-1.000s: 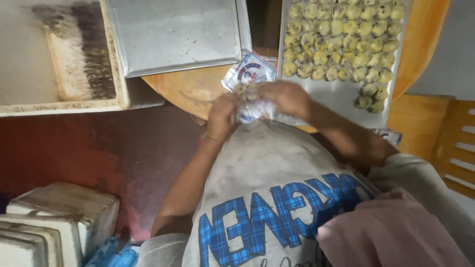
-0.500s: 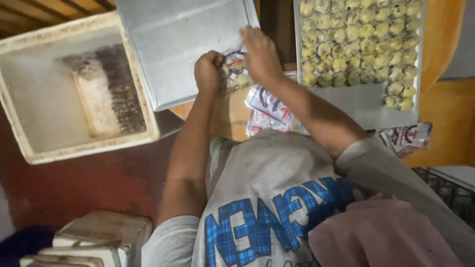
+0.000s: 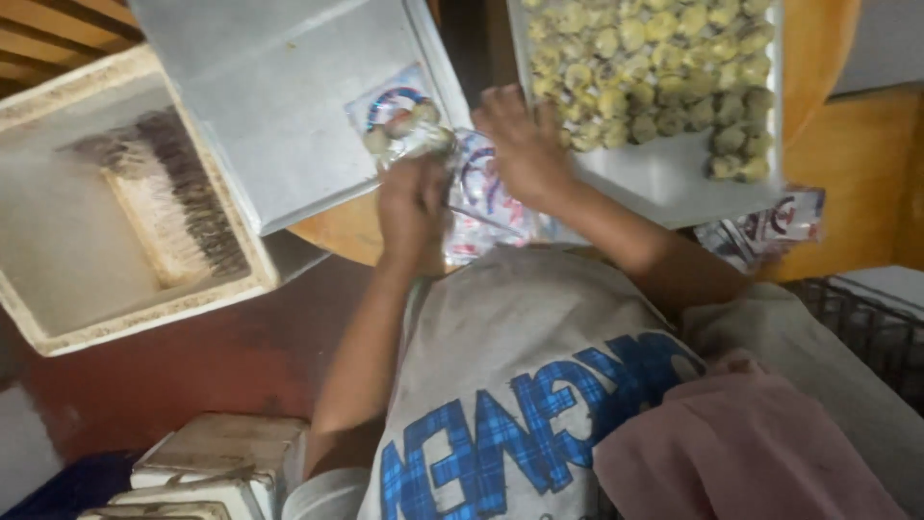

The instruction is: The person places small round food items from a metal tray into clear plastic bags. They pick up the items by hand and arrange them inside the bags, then set the filled bags on the tray. The process is repeated for several bags.

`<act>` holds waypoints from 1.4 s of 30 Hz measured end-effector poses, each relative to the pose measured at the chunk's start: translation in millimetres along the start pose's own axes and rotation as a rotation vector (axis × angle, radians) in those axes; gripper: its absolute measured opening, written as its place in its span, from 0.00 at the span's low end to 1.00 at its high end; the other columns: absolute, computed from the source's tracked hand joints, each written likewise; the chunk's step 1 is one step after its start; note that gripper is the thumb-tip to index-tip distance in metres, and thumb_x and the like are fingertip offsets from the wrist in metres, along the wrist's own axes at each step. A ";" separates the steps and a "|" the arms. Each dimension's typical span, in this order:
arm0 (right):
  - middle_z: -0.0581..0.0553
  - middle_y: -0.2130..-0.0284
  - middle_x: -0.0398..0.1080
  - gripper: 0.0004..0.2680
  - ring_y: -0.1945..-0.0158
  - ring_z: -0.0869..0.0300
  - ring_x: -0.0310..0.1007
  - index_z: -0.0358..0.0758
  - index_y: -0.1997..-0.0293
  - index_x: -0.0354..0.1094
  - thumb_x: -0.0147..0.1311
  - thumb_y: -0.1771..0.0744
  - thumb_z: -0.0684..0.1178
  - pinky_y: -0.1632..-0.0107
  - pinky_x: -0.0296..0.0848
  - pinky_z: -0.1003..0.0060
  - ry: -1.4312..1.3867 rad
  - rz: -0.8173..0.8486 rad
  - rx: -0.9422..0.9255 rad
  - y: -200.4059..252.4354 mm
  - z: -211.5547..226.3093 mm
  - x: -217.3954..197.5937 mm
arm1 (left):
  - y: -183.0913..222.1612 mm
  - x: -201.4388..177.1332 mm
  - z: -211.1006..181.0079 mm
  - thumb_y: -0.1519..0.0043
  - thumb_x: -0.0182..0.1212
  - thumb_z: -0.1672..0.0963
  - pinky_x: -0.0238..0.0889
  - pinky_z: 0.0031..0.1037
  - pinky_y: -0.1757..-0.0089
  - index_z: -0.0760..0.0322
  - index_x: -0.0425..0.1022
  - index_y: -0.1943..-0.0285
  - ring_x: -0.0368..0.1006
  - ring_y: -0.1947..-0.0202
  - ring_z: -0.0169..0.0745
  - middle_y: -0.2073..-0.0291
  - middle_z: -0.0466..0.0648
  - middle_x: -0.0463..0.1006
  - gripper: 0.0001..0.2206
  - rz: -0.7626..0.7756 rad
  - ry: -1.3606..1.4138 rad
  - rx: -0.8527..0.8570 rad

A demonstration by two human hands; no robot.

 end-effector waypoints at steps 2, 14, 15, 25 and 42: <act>0.36 0.36 0.48 0.25 0.33 0.43 0.42 0.40 0.36 0.52 0.55 0.40 0.47 0.43 0.44 0.34 -0.060 -0.075 0.070 33.5 -39.5 -22.5 | 10.8 26.2 -19.6 0.44 0.51 0.57 0.61 0.37 0.58 0.61 0.71 0.51 0.68 0.61 0.56 0.60 0.54 0.74 0.13 0.154 -0.088 -0.032; 0.33 0.68 0.60 0.13 0.67 0.46 0.62 0.26 0.49 0.56 0.50 0.36 0.42 0.71 0.63 0.58 0.057 -0.473 0.424 217.0 -215.1 -84.1 | 19.3 95.0 -8.9 0.51 0.55 0.52 0.60 0.47 0.68 0.54 0.70 0.66 0.68 0.68 0.59 0.71 0.50 0.74 0.08 0.278 -0.525 -0.407; 0.34 0.65 0.61 0.11 0.62 0.46 0.64 0.28 0.57 0.60 0.52 0.33 0.49 0.66 0.68 0.57 0.081 -0.486 0.406 218.4 -212.7 -84.5 | 20.3 96.5 -5.2 0.50 0.51 0.53 0.60 0.46 0.67 0.59 0.70 0.74 0.67 0.67 0.59 0.72 0.52 0.73 0.08 0.313 -0.524 -0.490; 0.38 0.54 0.58 0.25 0.52 0.43 0.58 0.33 0.42 0.58 0.64 0.41 0.55 0.55 0.58 0.49 -0.058 -0.178 0.673 208.2 -198.9 -37.2 | 37.8 65.9 -24.1 0.42 0.60 0.55 0.68 0.39 0.59 0.56 0.73 0.54 0.73 0.59 0.53 0.63 0.53 0.77 0.09 0.134 0.011 -0.755; 0.38 0.62 0.70 0.15 0.56 0.43 0.71 0.47 0.55 0.67 0.63 0.43 0.44 0.56 0.70 0.58 -0.479 0.113 0.582 159.0 -156.4 -13.2 | 66.3 54.6 -1.5 0.42 0.59 0.54 0.66 0.39 0.60 0.54 0.78 0.61 0.74 0.62 0.54 0.70 0.51 0.78 0.05 0.066 0.001 -0.753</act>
Point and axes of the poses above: each hand's wrist, its own y-axis away from the middle knuckle, its own x-axis out of the palm, z = x × y, the point moved 4 cm from there along -y, towards the middle knuckle
